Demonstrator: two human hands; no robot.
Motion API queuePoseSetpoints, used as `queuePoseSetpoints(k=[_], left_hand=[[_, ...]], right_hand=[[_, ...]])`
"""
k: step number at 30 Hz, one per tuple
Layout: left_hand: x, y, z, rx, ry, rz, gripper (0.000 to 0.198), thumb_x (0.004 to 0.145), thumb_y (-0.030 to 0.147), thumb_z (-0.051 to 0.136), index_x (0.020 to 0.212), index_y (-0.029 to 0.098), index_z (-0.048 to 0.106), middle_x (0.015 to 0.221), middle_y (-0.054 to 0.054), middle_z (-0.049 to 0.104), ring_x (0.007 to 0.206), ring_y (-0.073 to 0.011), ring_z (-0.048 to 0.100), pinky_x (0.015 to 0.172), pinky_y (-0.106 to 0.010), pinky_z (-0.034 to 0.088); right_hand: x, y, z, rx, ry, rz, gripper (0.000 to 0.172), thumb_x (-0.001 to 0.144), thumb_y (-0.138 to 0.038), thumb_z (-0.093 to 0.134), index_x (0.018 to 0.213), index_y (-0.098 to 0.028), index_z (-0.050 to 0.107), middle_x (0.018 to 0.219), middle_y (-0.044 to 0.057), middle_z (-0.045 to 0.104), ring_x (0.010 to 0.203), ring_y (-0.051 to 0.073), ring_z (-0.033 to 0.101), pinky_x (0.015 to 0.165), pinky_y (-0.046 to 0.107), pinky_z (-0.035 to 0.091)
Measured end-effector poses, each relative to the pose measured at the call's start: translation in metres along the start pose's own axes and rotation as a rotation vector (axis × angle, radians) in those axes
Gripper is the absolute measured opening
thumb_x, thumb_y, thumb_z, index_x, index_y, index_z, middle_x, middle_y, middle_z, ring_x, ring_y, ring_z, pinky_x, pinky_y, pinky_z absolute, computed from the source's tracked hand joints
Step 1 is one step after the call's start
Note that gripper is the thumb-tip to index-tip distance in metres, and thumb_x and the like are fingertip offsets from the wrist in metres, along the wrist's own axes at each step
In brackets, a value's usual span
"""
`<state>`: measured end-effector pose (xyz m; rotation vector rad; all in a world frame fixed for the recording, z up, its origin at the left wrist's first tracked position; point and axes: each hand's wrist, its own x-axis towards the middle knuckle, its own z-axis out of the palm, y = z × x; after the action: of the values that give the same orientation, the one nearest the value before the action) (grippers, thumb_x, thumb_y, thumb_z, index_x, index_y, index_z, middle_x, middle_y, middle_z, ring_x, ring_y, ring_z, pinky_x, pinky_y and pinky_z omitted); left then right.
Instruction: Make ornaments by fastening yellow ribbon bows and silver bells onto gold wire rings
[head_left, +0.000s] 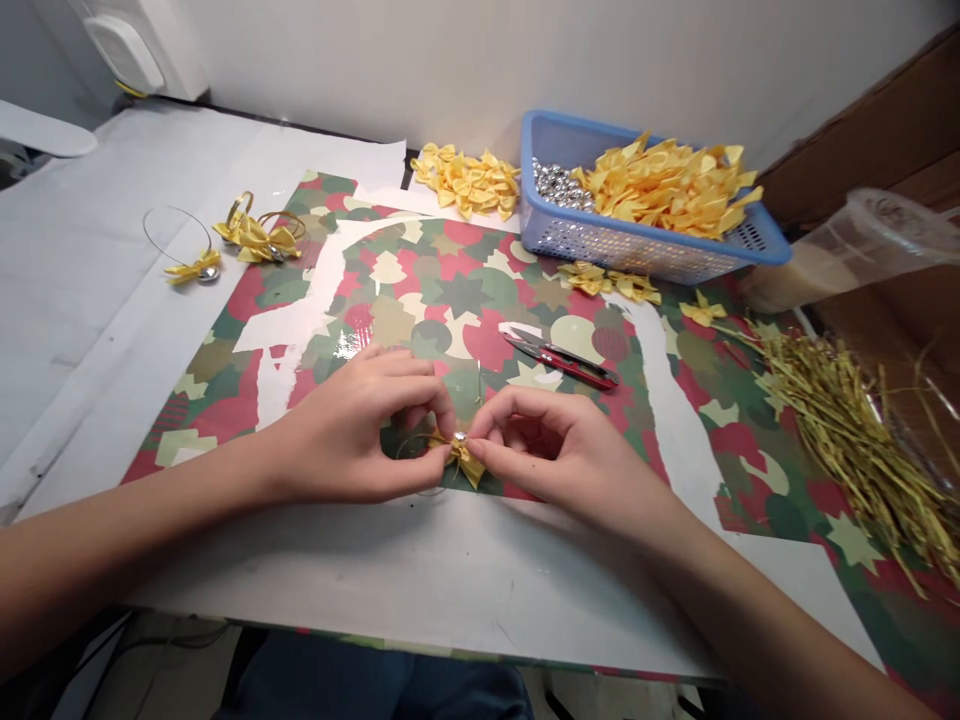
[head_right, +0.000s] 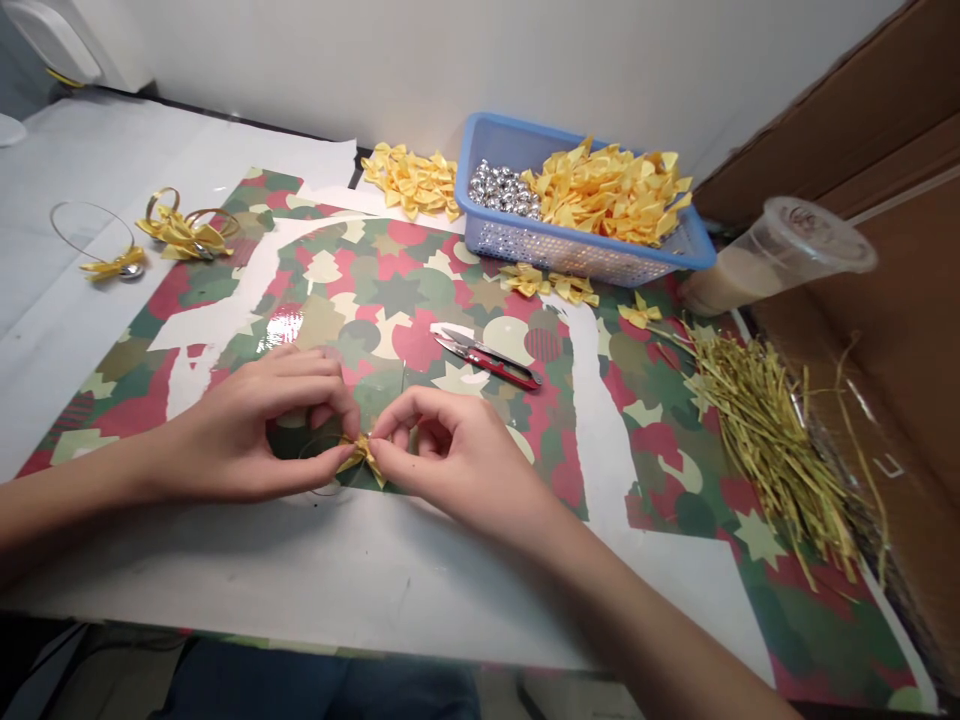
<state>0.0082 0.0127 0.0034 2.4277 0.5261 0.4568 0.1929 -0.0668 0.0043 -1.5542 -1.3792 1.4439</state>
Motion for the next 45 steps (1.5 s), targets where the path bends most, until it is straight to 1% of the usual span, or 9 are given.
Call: queuePoseSetpoints(k=[7,12,16,20,25,32,38,43,45], left_hand=[[-0.0004,-0.0014,0.0015,0.045,0.007,0.045,0.007,0.077,0.016,0.058,0.08,0.016,0.064,0.066,0.002,0.049,0.063,-0.012,0.046,0.063,-0.026,0.034],[0.0001,-0.002,0.0018,-0.006,0.023,0.06,0.008,0.079,0.014,0.059,0.073,0.016,0.063,0.064,0.002,0.061,0.064,-0.0115,0.05,0.069,-0.027,0.036],[-0.0004,-0.0009,0.0013,-0.057,0.066,0.043,0.011,0.079,0.011,0.059,0.072,0.018,0.063,0.058,0.004,0.064,0.059,-0.0106,0.048,0.066,-0.025,0.039],[-0.0013,-0.0006,0.0001,-0.115,0.071,-0.015,0.009,0.081,0.013,0.059,0.076,0.017,0.064,0.054,0.005,0.062,0.055,-0.0093,0.05,0.057,-0.022,0.039],[-0.001,0.0005,-0.0039,-0.133,0.146,-0.127,0.002,0.083,0.017,0.057,0.082,0.016,0.058,0.072,0.002,0.064,0.057,-0.0066,0.052,0.048,-0.018,0.036],[-0.003,0.0046,0.0011,-0.106,0.099,0.022,0.012,0.076,0.009,0.059,0.085,0.016,0.053,0.075,0.002,0.059,0.06,-0.0067,0.047,0.053,-0.019,0.038],[-0.0031,0.0019,-0.0015,-0.129,0.122,-0.047,0.014,0.075,0.009,0.059,0.081,0.018,0.05,0.072,0.003,0.057,0.061,-0.0078,0.048,0.055,-0.02,0.04],[-0.0026,0.0008,-0.006,-0.12,0.25,-0.071,0.018,0.076,0.009,0.059,0.087,0.019,0.048,0.076,0.002,0.058,0.065,-0.0099,0.048,0.058,-0.022,0.042],[-0.0031,0.0012,-0.0046,-0.113,0.197,-0.045,0.021,0.075,0.011,0.061,0.09,0.018,0.049,0.079,0.001,0.058,0.067,-0.01,0.049,0.06,-0.022,0.042]], right_hand=[[0.0007,0.003,-0.001,0.008,-0.01,0.001,0.013,0.079,-0.029,0.061,0.075,-0.018,0.058,0.054,-0.006,0.042,0.047,0.007,0.036,0.042,0.02,0.026],[-0.0012,0.0036,0.0024,0.06,0.024,-0.035,0.017,0.079,-0.033,0.062,0.082,-0.019,0.053,0.061,-0.006,0.046,0.046,0.006,0.036,0.042,0.019,0.029],[-0.003,0.0025,0.0069,-0.1,0.104,-0.124,0.02,0.073,-0.024,0.066,0.085,-0.02,0.051,0.063,-0.007,0.044,0.047,0.006,0.033,0.042,0.019,0.026],[-0.0017,0.0026,0.0085,-0.165,0.087,-0.163,0.009,0.076,-0.02,0.061,0.079,-0.02,0.052,0.056,-0.008,0.04,0.047,0.006,0.034,0.043,0.019,0.026],[0.0005,0.004,0.0068,-0.129,0.086,-0.145,0.007,0.078,-0.023,0.06,0.08,-0.019,0.054,0.057,-0.007,0.043,0.048,0.007,0.038,0.044,0.02,0.028],[-0.001,0.005,0.0055,-0.085,0.065,-0.142,0.011,0.079,-0.026,0.063,0.081,-0.018,0.056,0.059,-0.007,0.043,0.049,0.006,0.038,0.043,0.019,0.027],[-0.0011,0.0064,0.0041,-0.084,0.056,-0.103,0.014,0.081,-0.031,0.062,0.082,-0.019,0.057,0.055,-0.007,0.041,0.048,0.007,0.037,0.043,0.02,0.027],[-0.0008,0.0065,0.0031,-0.069,0.052,-0.061,0.017,0.08,-0.035,0.063,0.082,-0.019,0.057,0.056,-0.007,0.043,0.048,0.007,0.037,0.043,0.02,0.027],[-0.0006,0.0065,0.0034,-0.062,0.051,-0.063,0.017,0.08,-0.035,0.063,0.082,-0.019,0.057,0.055,-0.007,0.042,0.048,0.007,0.037,0.043,0.02,0.027]])
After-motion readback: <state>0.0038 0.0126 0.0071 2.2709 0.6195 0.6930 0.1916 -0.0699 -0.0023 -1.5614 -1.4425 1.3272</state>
